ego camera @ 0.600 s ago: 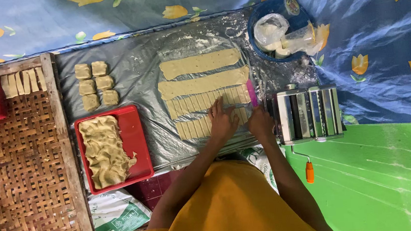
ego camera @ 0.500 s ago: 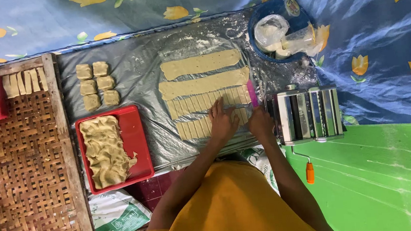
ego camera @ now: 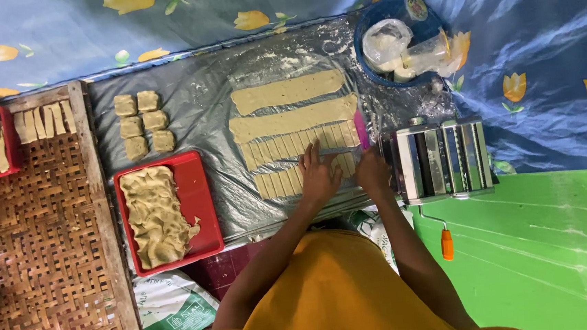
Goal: Cutting sheets of prepared dough into small rectangles and placing them into a tray.
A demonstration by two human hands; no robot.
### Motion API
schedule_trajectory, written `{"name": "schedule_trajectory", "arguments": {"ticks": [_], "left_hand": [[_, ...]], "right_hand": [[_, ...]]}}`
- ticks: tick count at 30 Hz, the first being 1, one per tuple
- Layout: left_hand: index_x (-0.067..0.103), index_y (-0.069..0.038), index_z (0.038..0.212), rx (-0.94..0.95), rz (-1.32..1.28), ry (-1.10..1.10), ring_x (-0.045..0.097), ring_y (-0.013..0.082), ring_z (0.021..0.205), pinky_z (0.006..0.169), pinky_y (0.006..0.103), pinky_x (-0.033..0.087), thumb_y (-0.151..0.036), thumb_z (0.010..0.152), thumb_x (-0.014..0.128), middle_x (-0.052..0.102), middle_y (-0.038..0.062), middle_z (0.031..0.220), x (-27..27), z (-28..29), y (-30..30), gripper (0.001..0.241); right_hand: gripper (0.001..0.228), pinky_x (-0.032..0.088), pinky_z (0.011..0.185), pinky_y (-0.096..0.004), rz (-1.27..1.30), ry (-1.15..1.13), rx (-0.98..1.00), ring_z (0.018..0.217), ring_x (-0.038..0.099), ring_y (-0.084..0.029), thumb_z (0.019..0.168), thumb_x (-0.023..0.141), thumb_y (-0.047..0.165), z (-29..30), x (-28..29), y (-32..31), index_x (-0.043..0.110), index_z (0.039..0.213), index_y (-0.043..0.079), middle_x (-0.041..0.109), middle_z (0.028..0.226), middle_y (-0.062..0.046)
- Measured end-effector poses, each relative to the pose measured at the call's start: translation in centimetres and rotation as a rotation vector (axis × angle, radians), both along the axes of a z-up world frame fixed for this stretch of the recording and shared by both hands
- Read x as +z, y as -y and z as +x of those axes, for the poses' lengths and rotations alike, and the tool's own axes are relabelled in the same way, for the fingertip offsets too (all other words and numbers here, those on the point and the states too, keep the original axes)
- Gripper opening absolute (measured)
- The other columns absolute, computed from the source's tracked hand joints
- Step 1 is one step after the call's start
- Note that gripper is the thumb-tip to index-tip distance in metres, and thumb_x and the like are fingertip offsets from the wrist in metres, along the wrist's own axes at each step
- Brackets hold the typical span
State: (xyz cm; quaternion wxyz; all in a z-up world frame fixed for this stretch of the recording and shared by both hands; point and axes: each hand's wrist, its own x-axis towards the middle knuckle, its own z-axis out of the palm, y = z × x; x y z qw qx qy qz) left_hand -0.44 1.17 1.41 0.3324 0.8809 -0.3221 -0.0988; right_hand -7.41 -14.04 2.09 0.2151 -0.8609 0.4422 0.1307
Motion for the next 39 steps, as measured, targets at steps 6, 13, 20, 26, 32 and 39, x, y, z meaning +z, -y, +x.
{"name": "schedule_trajectory", "arguments": {"ticks": [6,13,20,26,32,39], "left_hand": [[0.071,-0.018,0.12,0.019,-0.031,0.018,0.031,0.0425,0.147,0.113,0.0639,0.027,-0.032,0.09,0.062,0.039,0.021,0.153,-0.2,0.2,0.2,0.034],[0.071,-0.017,0.118,0.012,-0.021,0.027,0.031,0.0415,0.147,0.114,0.0641,0.027,-0.033,0.09,0.062,0.04,0.02,0.153,0.6,0.2,0.2,0.034],[0.068,-0.017,0.124,-0.001,-0.035,-0.022,0.029,0.0417,0.148,0.116,0.0632,0.024,-0.031,0.095,0.059,0.037,0.019,0.154,1.1,0.4,1.3,0.034],[0.069,-0.019,0.124,-0.036,0.04,-0.028,0.036,0.0372,0.145,0.115,0.0613,0.027,-0.03,0.092,0.062,0.045,0.015,0.15,-1.0,1.2,3.4,0.034],[0.069,-0.026,0.125,-0.147,0.129,0.109,0.05,0.0228,0.135,0.115,0.0554,0.034,-0.03,0.089,0.067,0.061,0.001,0.132,-5.4,2.8,8.9,0.037],[0.074,-0.014,0.119,-0.175,0.188,0.428,0.047,0.0344,0.136,0.113,0.0606,0.034,-0.034,0.072,0.087,0.057,0.015,0.138,-3.4,3.3,13.6,0.052]], "right_hand": [[0.041,0.055,0.09,-0.065,0.049,0.07,-0.089,0.107,0.068,-0.054,0.107,0.034,0.034,-0.1,-0.5,-0.1,0.059,0.119,0.004,0.072,0.105,-0.032],[0.038,0.054,0.092,-0.065,0.051,0.079,-0.063,0.108,0.067,-0.056,0.109,0.033,0.029,-0.4,0.4,-0.4,0.058,0.119,0.001,0.07,0.107,-0.034],[0.04,0.056,0.08,-0.068,0.032,0.177,-0.041,0.099,0.067,-0.059,0.111,0.032,0.025,-2.1,0.5,-1.3,0.058,0.12,-0.004,0.068,0.1,-0.037],[0.035,0.05,0.066,-0.066,-0.026,0.555,-0.046,0.085,0.064,-0.064,0.113,0.037,0.022,-4.5,4.4,-3.5,0.057,0.106,-0.007,0.063,0.083,-0.04],[0.028,0.05,0.07,-0.046,-0.2,0.749,0.057,0.072,0.06,-0.053,0.111,0.049,0.017,-7.5,6.9,-3.0,0.054,0.087,0.005,0.054,0.069,-0.024],[0.034,0.046,0.057,-0.037,0.161,0.81,-0.216,0.057,0.057,-0.018,0.113,0.042,0.026,-9.7,11.3,-1.5,0.058,0.089,0.007,0.061,0.06,-0.015]]}}
